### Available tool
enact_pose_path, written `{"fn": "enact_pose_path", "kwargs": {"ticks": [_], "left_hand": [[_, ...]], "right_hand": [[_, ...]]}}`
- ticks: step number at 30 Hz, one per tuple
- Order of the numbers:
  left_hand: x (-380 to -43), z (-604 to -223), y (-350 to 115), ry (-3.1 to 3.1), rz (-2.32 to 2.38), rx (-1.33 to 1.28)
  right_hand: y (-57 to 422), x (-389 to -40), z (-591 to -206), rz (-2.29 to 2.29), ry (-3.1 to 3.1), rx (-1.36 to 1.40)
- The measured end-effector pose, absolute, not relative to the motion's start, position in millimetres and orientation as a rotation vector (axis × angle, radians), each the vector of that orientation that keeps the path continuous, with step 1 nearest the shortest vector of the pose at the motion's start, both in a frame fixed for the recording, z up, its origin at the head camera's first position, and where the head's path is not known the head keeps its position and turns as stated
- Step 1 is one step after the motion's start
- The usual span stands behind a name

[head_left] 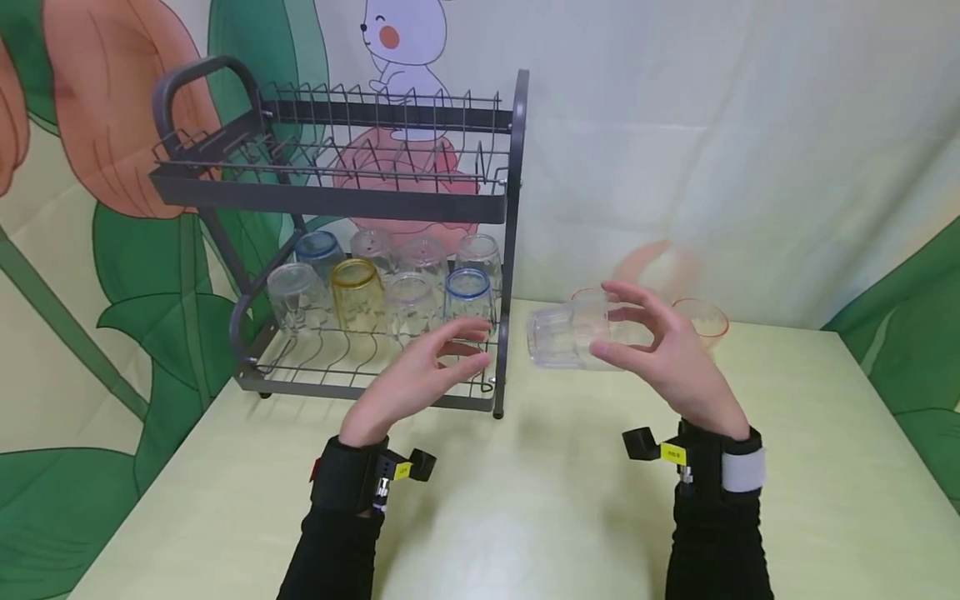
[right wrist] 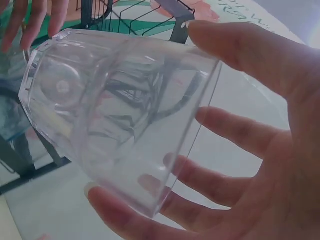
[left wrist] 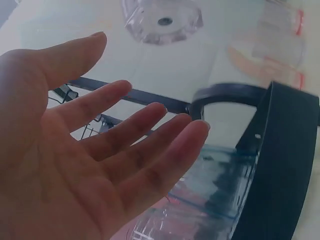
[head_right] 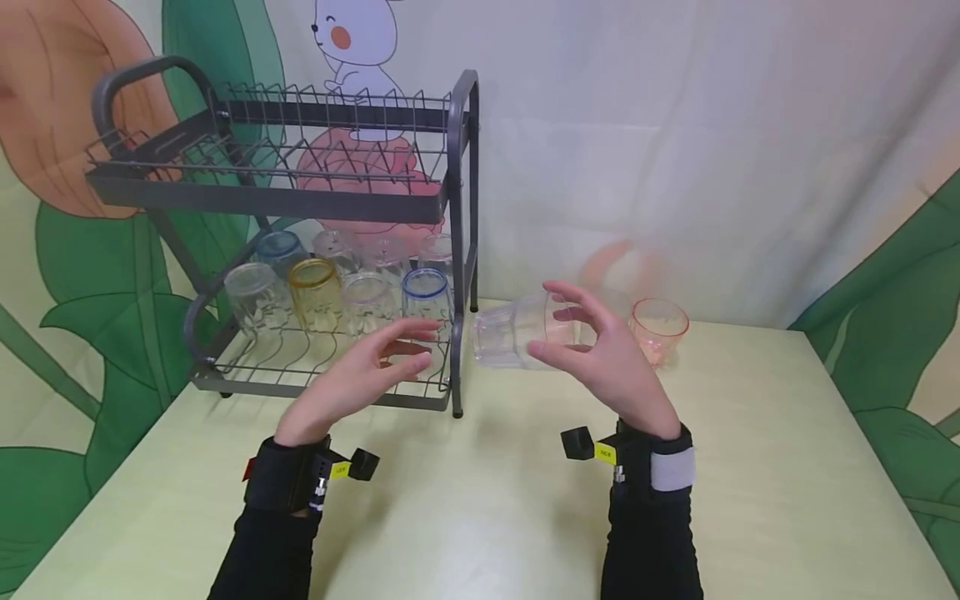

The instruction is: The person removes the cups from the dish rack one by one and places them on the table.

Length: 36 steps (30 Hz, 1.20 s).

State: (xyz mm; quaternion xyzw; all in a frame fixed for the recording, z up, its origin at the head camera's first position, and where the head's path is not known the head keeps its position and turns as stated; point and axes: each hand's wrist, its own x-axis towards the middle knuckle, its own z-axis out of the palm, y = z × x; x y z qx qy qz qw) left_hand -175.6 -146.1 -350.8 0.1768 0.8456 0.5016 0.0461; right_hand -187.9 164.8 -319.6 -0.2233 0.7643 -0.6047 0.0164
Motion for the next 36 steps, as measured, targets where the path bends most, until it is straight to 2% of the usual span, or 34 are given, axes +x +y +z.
{"fn": "enact_pose_path", "kwargs": {"ticks": [9, 17, 28, 36], "left_hand": [[-184.7, -343.7, -160.2, 2.725, 1.411, 0.56], [-201.8, -329.7, -147.3, 2.897, 1.245, 0.561], [-230.2, -335.8, -126.0, 3.18, 0.874, 0.446], [-246.4, -334.0, -123.2, 3.156, 0.761, 0.367]], "right_hand": [[180.7, -193.7, -321.0, -1.609, 2.609, -0.629], [193.7, -197.0, -326.4, -1.218, 2.846, -0.714], [206.5, -199.1, -344.7, -0.814, 2.939, -0.951], [234.6, -200.8, -355.9, -0.639, 2.932, -0.936]]}}
